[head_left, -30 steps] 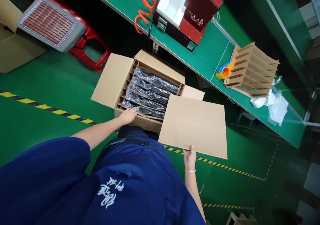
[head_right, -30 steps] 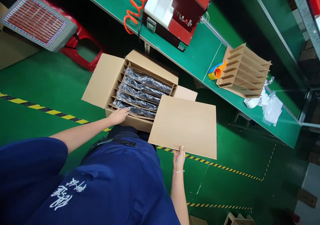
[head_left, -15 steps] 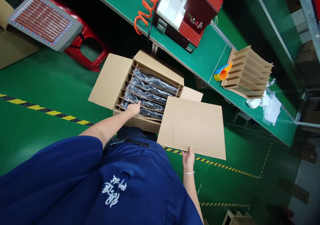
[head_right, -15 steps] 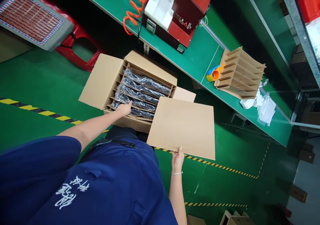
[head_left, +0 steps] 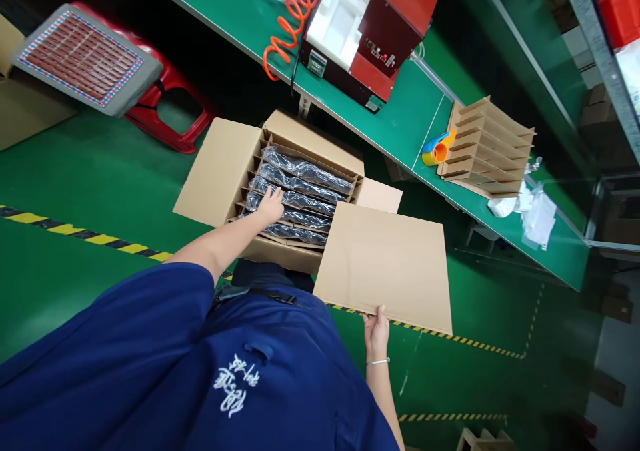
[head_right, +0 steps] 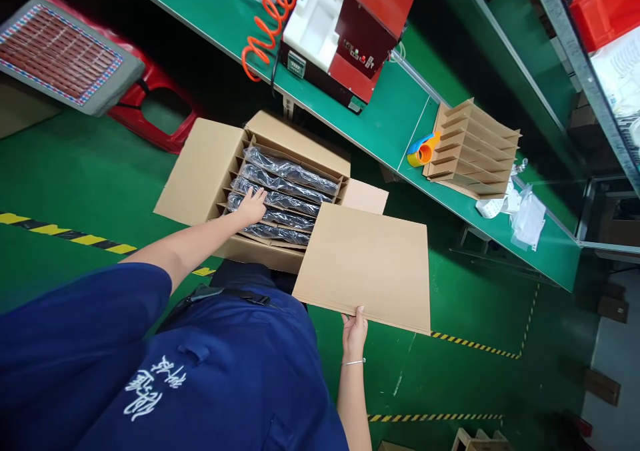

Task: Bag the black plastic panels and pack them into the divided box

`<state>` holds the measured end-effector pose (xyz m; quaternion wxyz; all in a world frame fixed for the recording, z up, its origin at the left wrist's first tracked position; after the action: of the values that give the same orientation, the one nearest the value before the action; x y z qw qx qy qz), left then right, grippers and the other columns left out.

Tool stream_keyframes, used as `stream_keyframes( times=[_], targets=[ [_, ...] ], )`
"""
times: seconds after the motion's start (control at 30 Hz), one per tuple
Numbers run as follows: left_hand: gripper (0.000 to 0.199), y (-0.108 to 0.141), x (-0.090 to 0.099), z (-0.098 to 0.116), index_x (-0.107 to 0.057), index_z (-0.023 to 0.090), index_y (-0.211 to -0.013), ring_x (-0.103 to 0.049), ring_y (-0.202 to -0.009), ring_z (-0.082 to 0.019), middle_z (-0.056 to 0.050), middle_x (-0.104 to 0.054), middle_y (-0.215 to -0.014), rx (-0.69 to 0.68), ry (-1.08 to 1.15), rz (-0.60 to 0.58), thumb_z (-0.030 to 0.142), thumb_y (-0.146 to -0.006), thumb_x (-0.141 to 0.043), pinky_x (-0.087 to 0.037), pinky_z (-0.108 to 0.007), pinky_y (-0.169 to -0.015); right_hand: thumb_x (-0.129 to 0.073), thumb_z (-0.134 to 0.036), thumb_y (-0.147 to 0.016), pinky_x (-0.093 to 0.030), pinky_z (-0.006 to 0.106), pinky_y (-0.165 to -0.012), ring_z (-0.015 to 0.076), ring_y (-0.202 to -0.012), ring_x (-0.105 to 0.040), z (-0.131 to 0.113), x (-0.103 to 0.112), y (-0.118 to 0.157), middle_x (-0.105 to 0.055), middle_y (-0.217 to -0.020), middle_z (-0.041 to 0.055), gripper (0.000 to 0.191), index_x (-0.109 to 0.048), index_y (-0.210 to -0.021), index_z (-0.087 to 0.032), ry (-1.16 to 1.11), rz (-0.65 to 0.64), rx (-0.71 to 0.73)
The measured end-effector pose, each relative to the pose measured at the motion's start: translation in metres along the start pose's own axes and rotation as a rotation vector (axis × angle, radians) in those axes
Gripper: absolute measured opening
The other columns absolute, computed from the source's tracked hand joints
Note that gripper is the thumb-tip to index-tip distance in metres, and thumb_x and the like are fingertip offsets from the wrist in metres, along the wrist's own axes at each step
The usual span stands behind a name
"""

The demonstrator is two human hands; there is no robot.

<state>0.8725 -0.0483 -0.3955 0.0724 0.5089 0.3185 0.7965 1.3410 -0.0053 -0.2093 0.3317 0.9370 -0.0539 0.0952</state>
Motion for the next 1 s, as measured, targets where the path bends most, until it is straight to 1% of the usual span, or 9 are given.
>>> stream_keyframes(
  times=[0.1,0.2,0.33,0.4,0.47,0.63,0.83,0.9,1.0],
  targets=[
    [0.049,-0.01,0.009,-0.004,-0.065,0.008,-0.124,-0.041,-0.14,-0.031,-0.022,-0.06,-0.136,0.014,0.034,-0.023,0.011,-0.081,-0.043,-0.003,-0.053,-0.12,-0.075,-0.059,-0.07,-0.058,0.032,-0.068,0.019,-0.084,-0.07,-0.001,0.002,0.002,-0.072,-0.08,0.0019,0.044,-0.063,-0.087,-0.02,0.023,0.008,0.017],
    [0.062,-0.02,0.019,-0.011,-0.042,0.003,-0.144,-0.065,-0.111,-0.027,-0.019,-0.074,-0.103,0.058,0.085,-0.057,0.012,-0.082,-0.043,-0.018,-0.049,-0.118,-0.077,-0.059,-0.068,-0.058,0.033,-0.07,0.0199,-0.087,-0.07,0.0,0.003,0.004,-0.073,-0.085,0.0032,0.045,-0.064,-0.088,-0.02,-0.003,0.012,0.009],
    [0.081,-0.038,0.031,-0.022,-0.011,0.001,-0.155,-0.071,-0.095,-0.028,-0.02,-0.074,-0.097,0.195,0.148,-0.099,0.02,-0.085,-0.048,-0.045,-0.044,-0.098,-0.081,-0.057,-0.063,-0.059,0.036,-0.077,0.0194,-0.087,-0.07,0.002,0.007,0.005,-0.075,-0.092,0.003,0.047,-0.065,-0.088,-0.02,-0.048,0.019,0.002],
    [0.082,-0.048,0.032,-0.024,-0.01,0.005,-0.156,-0.071,-0.093,-0.029,-0.021,-0.073,-0.102,0.255,0.167,-0.117,0.026,-0.088,-0.051,-0.05,-0.043,-0.089,-0.082,-0.056,-0.062,-0.059,0.036,-0.078,0.0188,-0.087,-0.07,0.003,0.009,0.007,-0.075,-0.092,0.0022,0.046,-0.065,-0.086,-0.02,-0.064,0.028,-0.001],
    [0.074,-0.056,0.031,-0.024,-0.021,0.01,-0.155,-0.07,-0.096,-0.028,-0.019,-0.071,-0.11,0.286,0.174,-0.121,0.037,-0.093,-0.051,-0.052,-0.045,-0.088,-0.083,-0.055,-0.063,-0.059,0.034,-0.076,0.0181,-0.086,-0.07,0.004,0.011,0.01,-0.075,-0.09,0.0016,0.046,-0.065,-0.086,-0.02,-0.075,0.034,-0.013],
    [0.059,-0.07,0.037,-0.019,-0.052,0.017,-0.138,-0.053,-0.126,-0.03,-0.015,-0.056,-0.138,0.245,0.124,-0.019,0.055,-0.092,-0.053,-0.037,-0.058,-0.108,-0.082,-0.057,-0.065,-0.06,0.031,-0.072,0.0178,-0.085,-0.07,0.005,0.012,0.016,-0.075,-0.085,0.0019,0.046,-0.065,-0.087,-0.019,-0.071,0.029,-0.013],
    [0.045,-0.084,0.057,-0.019,-0.064,0.017,-0.131,-0.009,-0.152,-0.033,-0.015,-0.037,-0.158,0.092,0.014,0.093,0.03,-0.091,-0.049,0.005,-0.059,-0.12,-0.081,-0.058,-0.065,-0.06,0.032,-0.074,0.0187,-0.089,-0.07,0.011,0.019,0.022,-0.075,-0.085,0.0018,0.047,-0.066,-0.088,-0.02,-0.093,0.028,-0.041],
    [0.047,-0.092,0.062,-0.025,-0.066,0.017,-0.129,-0.004,-0.153,-0.033,-0.015,-0.036,-0.158,0.074,0.003,0.09,0.026,-0.087,-0.048,0.008,-0.059,-0.119,-0.08,-0.058,-0.067,-0.059,0.032,-0.076,0.0186,-0.09,-0.07,0.014,0.022,0.024,-0.075,-0.086,0.0021,0.046,-0.066,-0.089,-0.02,-0.098,0.032,-0.05],
    [0.052,-0.104,0.065,-0.035,-0.063,0.018,-0.133,-0.014,-0.151,-0.037,-0.017,-0.044,-0.153,0.072,0.019,0.056,0.028,-0.084,-0.047,0.002,-0.066,-0.116,-0.08,-0.057,-0.067,-0.059,0.032,-0.076,0.0186,-0.092,-0.07,0.016,0.025,0.027,-0.075,-0.088,0.0027,0.046,-0.067,-0.091,-0.02,-0.106,0.051,-0.052]
  ],
)
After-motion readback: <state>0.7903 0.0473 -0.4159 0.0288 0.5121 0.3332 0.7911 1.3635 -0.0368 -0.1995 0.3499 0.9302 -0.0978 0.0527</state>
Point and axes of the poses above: each hand's wrist, its own y-axis away from the middle knuckle, its own x-axis out of the back of the hand, z = x × y, the point moved 4 cm from there along -y, towards the middle knuckle
